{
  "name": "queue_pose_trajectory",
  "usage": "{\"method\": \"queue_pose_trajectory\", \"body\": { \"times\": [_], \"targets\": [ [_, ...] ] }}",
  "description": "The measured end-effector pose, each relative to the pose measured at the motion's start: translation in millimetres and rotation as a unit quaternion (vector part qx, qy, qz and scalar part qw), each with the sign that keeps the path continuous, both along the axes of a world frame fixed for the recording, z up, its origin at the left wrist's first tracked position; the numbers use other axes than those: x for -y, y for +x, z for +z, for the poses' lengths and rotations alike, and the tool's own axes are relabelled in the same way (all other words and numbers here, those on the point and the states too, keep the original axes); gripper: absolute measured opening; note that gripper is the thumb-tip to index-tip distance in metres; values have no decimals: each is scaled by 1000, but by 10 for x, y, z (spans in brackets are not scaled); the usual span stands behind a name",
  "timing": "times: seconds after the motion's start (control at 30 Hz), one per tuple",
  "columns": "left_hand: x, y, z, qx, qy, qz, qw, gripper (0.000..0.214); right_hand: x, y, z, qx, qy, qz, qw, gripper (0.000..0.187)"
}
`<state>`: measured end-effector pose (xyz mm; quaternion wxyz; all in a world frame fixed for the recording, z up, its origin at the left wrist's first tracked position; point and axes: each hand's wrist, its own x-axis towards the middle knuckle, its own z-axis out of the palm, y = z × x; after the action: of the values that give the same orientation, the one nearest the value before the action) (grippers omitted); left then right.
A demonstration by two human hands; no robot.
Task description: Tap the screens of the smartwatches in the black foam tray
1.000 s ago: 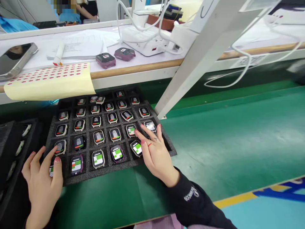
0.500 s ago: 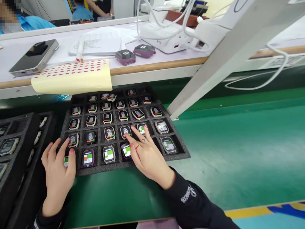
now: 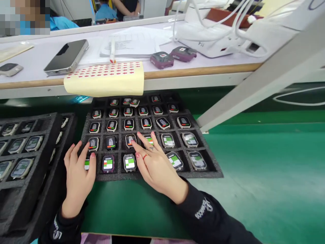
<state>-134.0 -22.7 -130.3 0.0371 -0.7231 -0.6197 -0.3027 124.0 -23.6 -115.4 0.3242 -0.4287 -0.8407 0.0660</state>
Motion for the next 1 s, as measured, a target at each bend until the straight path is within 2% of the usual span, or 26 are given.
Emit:
{"method": "queue_pose_trajectory", "body": {
  "times": [0.13,0.3,0.53,0.73,0.87,1.0],
  "targets": [
    [16,-6,-9,7,-1,-4,1000,40,-36,-54,-37,53,-4,6,999,42],
    [27,-3,-10,9,0,-6,1000,38,-53,-129,0,35,8,10,999,42],
    [38,-12,-16,16,1,-14,1000,37,-96,-398,131,27,-16,62,998,44],
    [49,-26,-18,20,3,-26,999,36,-141,-567,73,55,-23,73,996,46],
    [53,-40,-28,18,4,-30,999,36,-174,-554,54,93,-35,82,992,49],
    [57,-44,-35,10,-3,-35,999,34,-245,-417,179,102,-22,64,992,51]
  ]
}}
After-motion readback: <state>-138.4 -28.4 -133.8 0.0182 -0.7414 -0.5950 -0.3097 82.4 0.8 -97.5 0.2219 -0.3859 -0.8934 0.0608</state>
